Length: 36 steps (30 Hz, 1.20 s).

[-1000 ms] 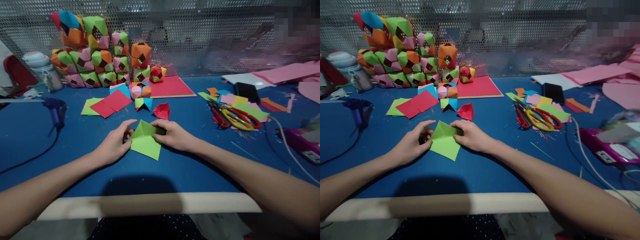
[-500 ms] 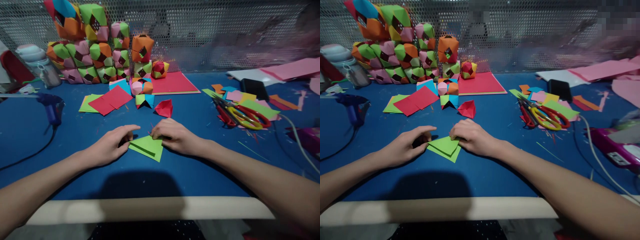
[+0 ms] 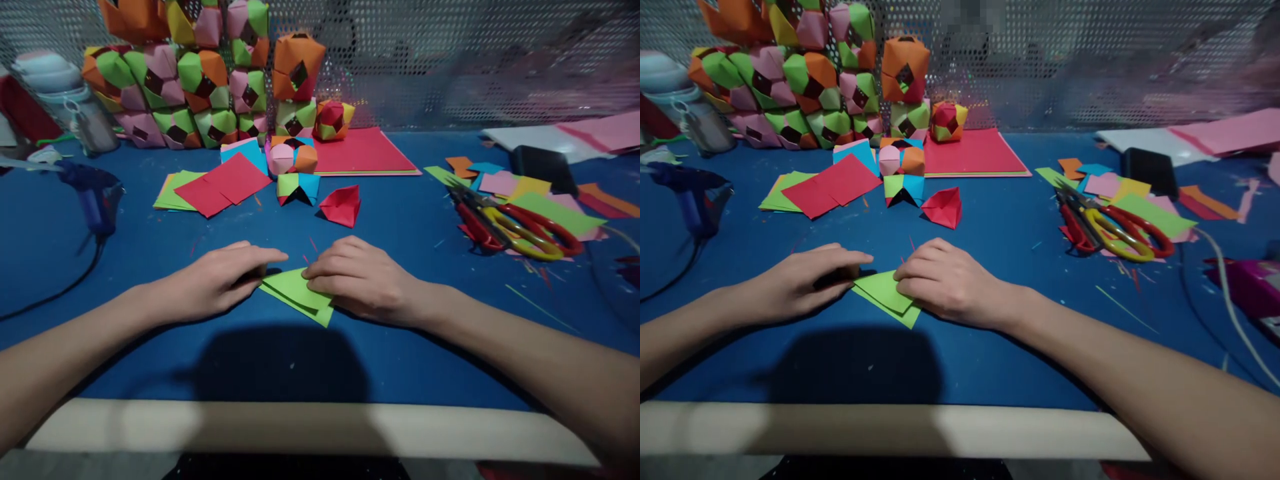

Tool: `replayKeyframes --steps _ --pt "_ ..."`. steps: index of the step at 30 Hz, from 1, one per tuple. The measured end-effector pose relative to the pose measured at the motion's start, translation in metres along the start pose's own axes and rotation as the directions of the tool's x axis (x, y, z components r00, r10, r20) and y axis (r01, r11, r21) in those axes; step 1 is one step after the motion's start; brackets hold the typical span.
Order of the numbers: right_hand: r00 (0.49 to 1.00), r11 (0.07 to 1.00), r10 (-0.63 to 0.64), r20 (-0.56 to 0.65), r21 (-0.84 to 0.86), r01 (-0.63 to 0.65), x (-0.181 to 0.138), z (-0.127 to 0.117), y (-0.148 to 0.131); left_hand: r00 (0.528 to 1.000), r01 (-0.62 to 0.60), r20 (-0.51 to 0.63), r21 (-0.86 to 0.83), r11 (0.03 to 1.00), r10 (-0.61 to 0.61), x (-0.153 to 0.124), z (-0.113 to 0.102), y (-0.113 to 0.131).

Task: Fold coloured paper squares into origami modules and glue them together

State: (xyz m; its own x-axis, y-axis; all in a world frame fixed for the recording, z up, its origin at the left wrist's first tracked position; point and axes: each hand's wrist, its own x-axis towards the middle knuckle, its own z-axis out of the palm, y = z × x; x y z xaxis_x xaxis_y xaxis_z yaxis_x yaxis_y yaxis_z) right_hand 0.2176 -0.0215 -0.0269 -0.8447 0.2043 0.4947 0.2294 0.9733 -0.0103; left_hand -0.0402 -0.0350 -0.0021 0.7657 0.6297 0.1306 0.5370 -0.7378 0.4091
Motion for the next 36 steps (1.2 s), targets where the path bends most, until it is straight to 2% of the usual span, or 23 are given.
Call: replayKeyframes --steps 4,7,11,17,26,36 --pt "0.996 0.999 -0.013 0.093 -0.049 0.017 -0.002 -0.002 0.002 0.999 -0.017 0.036 -0.004 1.0 0.017 -0.001 -0.004 0.0" --pt "0.991 0.996 -0.024 0.132 -0.087 0.036 -0.003 -0.005 0.002 1.0 -0.01 0.017 0.016 1.0 0.009 -0.002 -0.002 -0.003" --pt "0.985 0.993 -0.013 0.169 -0.112 0.033 -0.002 -0.007 0.0 1.0 0.01 -0.003 0.032 0.999 -0.01 -0.002 -0.001 -0.006" --pt "0.973 0.99 -0.025 0.23 -0.127 0.055 0.001 -0.013 -0.002 0.998 0.06 0.004 -0.04 0.997 -0.06 -0.002 -0.004 -0.007" --pt "0.96 0.986 -0.036 0.279 -0.147 0.08 0.001 -0.021 -0.004 0.998 0.062 0.015 -0.07 0.996 -0.061 0.0 -0.007 -0.007" --pt "0.943 0.987 -0.024 0.332 -0.141 0.075 0.0 -0.024 -0.01 0.998 -0.02 0.065 -0.065 0.998 0.024 0.002 -0.012 -0.011"
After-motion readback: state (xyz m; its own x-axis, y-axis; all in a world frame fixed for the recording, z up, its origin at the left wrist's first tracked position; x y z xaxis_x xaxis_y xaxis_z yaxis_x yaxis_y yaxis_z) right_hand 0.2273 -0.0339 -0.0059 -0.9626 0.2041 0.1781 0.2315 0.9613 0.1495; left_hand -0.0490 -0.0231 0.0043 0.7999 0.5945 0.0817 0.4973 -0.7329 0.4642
